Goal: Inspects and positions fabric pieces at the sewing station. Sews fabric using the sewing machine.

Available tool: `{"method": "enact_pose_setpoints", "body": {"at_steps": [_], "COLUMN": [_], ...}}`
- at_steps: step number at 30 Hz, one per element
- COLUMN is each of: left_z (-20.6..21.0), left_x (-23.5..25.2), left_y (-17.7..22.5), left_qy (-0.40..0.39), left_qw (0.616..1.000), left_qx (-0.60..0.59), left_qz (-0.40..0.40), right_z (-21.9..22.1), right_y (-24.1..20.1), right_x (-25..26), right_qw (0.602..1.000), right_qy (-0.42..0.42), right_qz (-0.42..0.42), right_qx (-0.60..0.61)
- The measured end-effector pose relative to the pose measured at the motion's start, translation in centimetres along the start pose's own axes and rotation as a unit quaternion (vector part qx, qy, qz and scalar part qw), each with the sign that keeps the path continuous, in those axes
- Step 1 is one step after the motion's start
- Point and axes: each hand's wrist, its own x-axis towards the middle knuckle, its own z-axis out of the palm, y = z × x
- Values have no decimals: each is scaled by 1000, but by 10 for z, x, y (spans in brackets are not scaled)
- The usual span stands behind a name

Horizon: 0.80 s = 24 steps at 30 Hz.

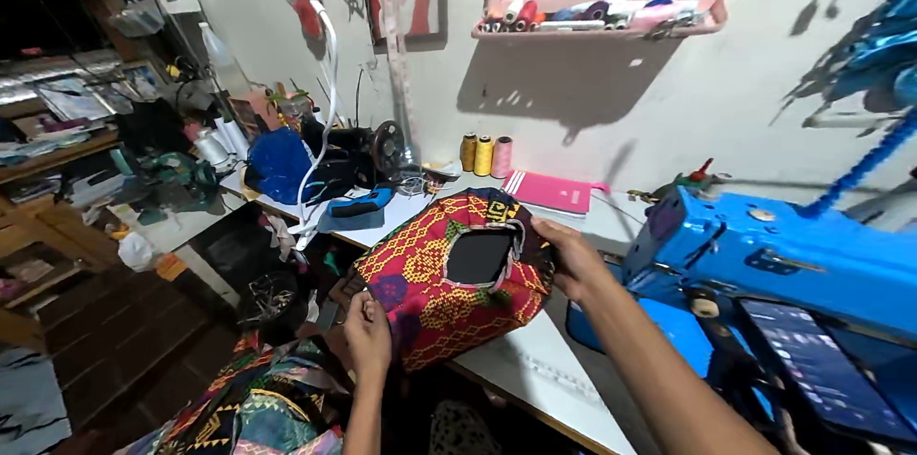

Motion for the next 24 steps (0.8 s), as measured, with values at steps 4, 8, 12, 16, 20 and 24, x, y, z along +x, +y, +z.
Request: {"method": "enact_pose_setpoints", "body": {"at_steps": [4, 8, 12, 16, 20, 24], "left_z": [-11, -50, -104, -167, -133, -28], "left_x": [-1, 0, -6, -16, -10, 25], "left_y": [7, -1, -24, -71, -53, 0], "left_qy": [22, 42, 74, 153, 117, 70], "left_qw": [999, 999, 995, 985, 986, 989], "left_qx": [-27, -27, -44, -28, -51, -68], "left_qz": [18, -17, -53, -79, -109, -114], "right_z": [14, 21, 25, 17, 7, 8], "right_y": [-21, -40, -64, -105, -172, -221], "right_x": [1, 5, 9, 16, 28, 47], "right_qw": [1000, 999, 993, 972, 897, 807], "right_qy": [2, 10, -11, 25, 7, -123], "right_qz": [-9, -29, -63, -178, -328, -368], "right_qx": [-11, -41, -95, -151, -297, -445]}}
